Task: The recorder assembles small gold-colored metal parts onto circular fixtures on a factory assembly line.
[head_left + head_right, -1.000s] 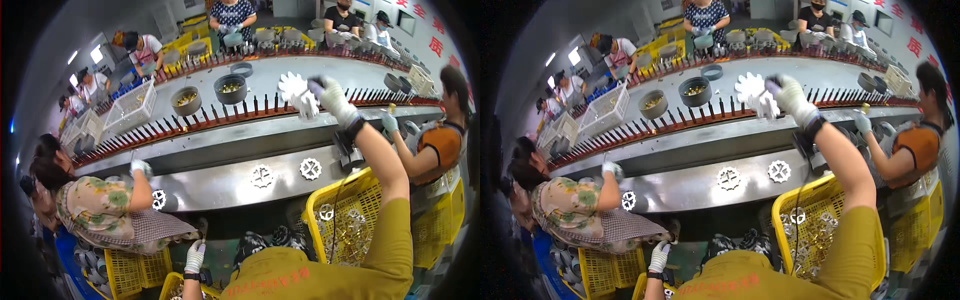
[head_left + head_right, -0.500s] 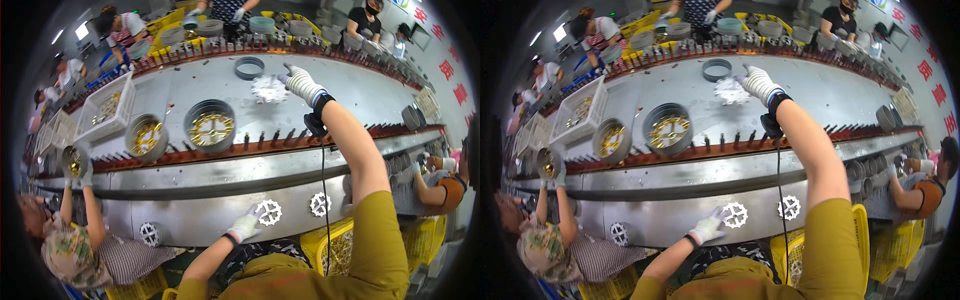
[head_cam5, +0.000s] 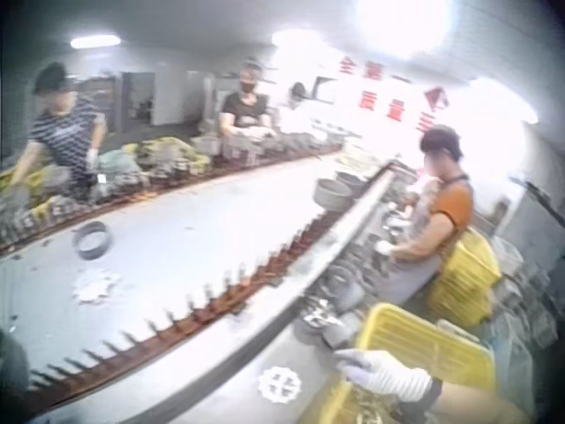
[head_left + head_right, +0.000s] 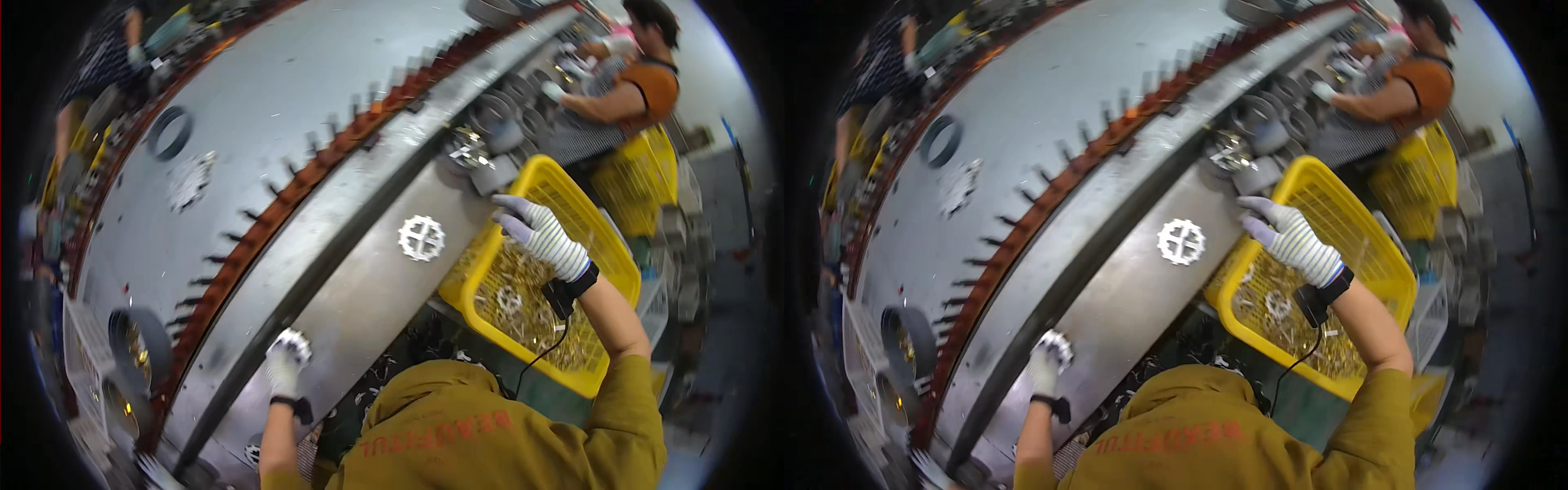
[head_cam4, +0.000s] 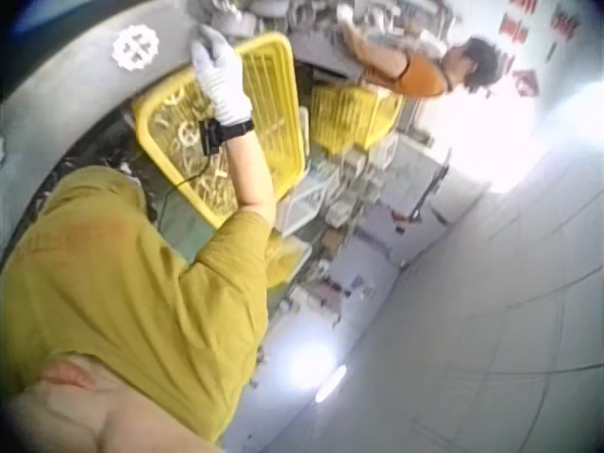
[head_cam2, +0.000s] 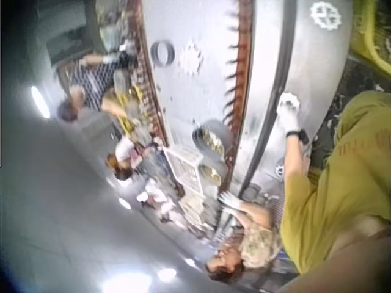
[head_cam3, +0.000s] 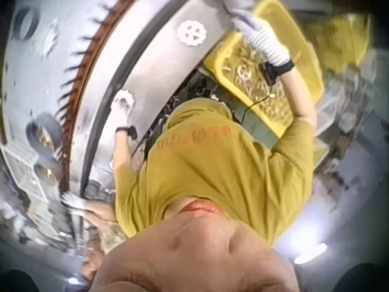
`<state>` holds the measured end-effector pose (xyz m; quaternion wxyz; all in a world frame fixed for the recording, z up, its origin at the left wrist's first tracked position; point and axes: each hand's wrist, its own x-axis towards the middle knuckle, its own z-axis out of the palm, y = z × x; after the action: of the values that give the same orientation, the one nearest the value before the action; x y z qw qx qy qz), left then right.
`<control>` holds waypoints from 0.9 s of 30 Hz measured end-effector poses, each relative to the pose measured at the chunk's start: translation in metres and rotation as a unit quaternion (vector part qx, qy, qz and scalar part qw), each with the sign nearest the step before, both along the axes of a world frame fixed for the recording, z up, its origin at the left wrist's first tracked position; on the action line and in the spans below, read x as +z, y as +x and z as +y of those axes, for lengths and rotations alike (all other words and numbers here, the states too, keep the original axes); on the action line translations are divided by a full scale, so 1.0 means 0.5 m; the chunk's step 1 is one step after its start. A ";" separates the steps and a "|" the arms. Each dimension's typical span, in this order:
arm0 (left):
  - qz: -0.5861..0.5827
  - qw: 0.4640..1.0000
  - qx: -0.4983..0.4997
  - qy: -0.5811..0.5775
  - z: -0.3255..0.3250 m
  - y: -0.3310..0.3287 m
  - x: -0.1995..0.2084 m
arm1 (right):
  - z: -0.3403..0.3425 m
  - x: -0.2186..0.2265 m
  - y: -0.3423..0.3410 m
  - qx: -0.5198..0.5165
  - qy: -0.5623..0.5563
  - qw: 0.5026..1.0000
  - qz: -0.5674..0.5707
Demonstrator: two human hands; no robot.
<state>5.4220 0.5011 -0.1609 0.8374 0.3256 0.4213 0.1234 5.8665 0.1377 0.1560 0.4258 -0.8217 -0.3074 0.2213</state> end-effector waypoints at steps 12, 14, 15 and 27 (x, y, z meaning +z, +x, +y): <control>0.326 0.499 -0.287 0.750 -0.209 0.245 0.296 | -0.908 -0.549 0.021 -0.395 -0.223 0.865 0.216; 0.129 0.582 -0.332 0.731 -0.398 0.465 0.318 | -0.976 -0.618 0.023 -0.414 -0.276 0.821 0.281; 0.062 0.631 -0.352 0.688 -0.500 0.560 0.333 | -0.974 -0.634 0.031 -0.423 -0.236 0.813 0.323; 0.101 0.149 -0.768 0.615 -1.249 1.288 -0.200 | -1.046 -0.909 0.118 -0.015 -0.530 0.848 -0.007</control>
<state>6.0660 -0.1236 -0.2609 -0.0229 0.8995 -0.1785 -0.3981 5.9255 -0.3853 -0.2985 -0.0730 -0.9285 -0.1341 0.3384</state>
